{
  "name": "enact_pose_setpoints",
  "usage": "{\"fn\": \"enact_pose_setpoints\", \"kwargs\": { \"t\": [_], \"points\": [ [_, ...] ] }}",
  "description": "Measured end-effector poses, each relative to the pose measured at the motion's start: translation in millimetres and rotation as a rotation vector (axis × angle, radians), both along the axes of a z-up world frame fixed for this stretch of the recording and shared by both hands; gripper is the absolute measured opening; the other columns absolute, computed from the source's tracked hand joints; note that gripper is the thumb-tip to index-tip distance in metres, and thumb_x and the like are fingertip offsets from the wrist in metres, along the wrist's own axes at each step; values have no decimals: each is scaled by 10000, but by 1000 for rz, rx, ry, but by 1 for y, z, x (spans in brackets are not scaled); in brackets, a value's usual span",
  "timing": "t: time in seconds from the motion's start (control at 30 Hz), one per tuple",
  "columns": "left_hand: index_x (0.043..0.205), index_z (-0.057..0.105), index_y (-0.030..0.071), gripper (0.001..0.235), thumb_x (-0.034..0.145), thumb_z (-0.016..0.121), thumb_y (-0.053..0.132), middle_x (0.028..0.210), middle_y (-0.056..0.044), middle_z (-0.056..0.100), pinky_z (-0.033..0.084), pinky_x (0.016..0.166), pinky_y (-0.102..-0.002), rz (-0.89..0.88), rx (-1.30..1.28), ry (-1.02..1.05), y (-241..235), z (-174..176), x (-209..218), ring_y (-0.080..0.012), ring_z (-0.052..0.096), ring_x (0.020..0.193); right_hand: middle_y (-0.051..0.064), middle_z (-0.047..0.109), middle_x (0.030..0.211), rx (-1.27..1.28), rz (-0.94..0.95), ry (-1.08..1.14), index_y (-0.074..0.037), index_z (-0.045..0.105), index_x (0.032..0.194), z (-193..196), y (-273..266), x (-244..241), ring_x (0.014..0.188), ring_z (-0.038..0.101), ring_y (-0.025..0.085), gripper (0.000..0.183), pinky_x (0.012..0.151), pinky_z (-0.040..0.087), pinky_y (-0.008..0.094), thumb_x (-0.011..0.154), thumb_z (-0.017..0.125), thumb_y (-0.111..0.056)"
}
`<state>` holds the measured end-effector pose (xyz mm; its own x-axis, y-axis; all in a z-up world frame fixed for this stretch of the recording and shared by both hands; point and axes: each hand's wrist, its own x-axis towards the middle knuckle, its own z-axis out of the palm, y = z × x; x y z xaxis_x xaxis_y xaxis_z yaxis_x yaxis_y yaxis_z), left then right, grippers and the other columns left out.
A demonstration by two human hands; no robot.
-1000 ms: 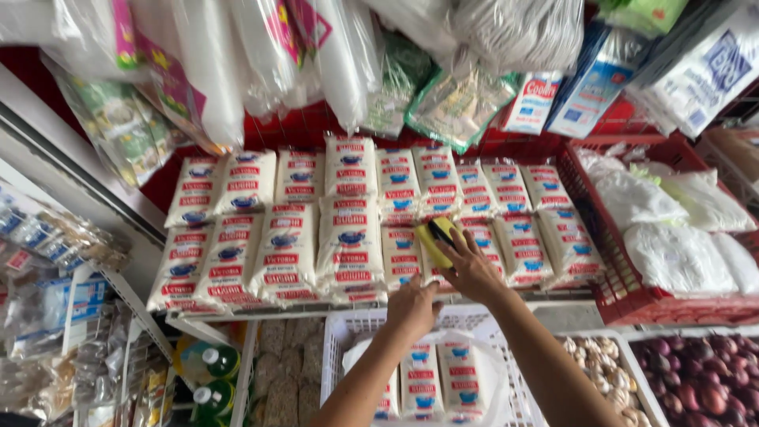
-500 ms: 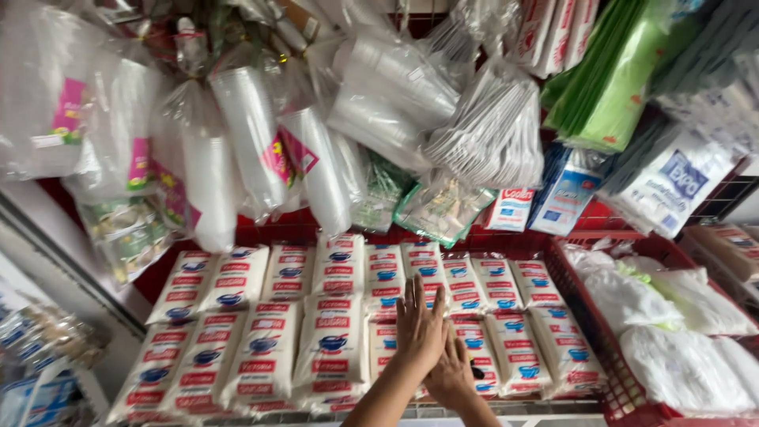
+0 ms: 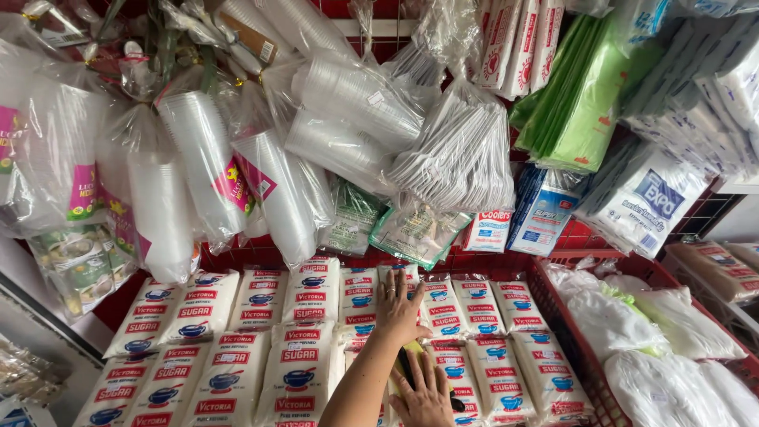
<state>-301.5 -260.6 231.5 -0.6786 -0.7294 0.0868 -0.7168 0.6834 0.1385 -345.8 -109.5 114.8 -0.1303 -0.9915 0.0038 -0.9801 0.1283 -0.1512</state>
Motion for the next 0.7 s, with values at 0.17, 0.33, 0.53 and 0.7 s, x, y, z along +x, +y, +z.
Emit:
{"fn": "enact_pose_setpoints", "kwargs": {
  "t": [0.17, 0.33, 0.53, 0.7],
  "points": [
    [1617, 294, 254, 1195, 636, 917, 535, 1692, -268, 47, 73, 1241, -610, -5, -61, 102, 0, -26, -8, -489, 10, 1559, 122, 71, 1691, 59, 0, 1, -355, 316, 1571, 26, 7, 6, 1552, -12, 459, 653, 1221, 78, 613, 992, 478, -610],
    [1615, 274, 184, 1061, 788, 861, 494, 1667, -333, 47, 61, 1216, -655, -110, -65, 154, 28, -42, 2, -547, 5, 1537, 142, 179, 1671, -31, 18, -10, -297, 387, 1554, 22, 9, 6, 1524, 30, 474, 649, 1194, 94, 620, 977, 514, -566],
    [1640, 278, 152, 962, 879, 747, 508, 1649, -278, 218, 342, 1135, -591, -225, 678, 990, 105, -16, 61, -466, 314, 1439, 105, 373, 1589, -42, 10, -67, -219, 424, 1509, -4, -2, -9, 1511, 205, 379, 690, 1201, 133, 590, 910, 609, -507],
    [1573, 437, 50, 744, 964, 660, 415, 1550, -174, 505, 466, 1116, -499, -70, 1812, 1998, 186, -55, 131, -309, 543, 1372, 143, 500, 1466, -142, 70, -167, -170, 492, 1432, -22, 5, -33, 1337, 427, 380, 689, 1074, 334, 514, 816, 721, -377]
  ]
}}
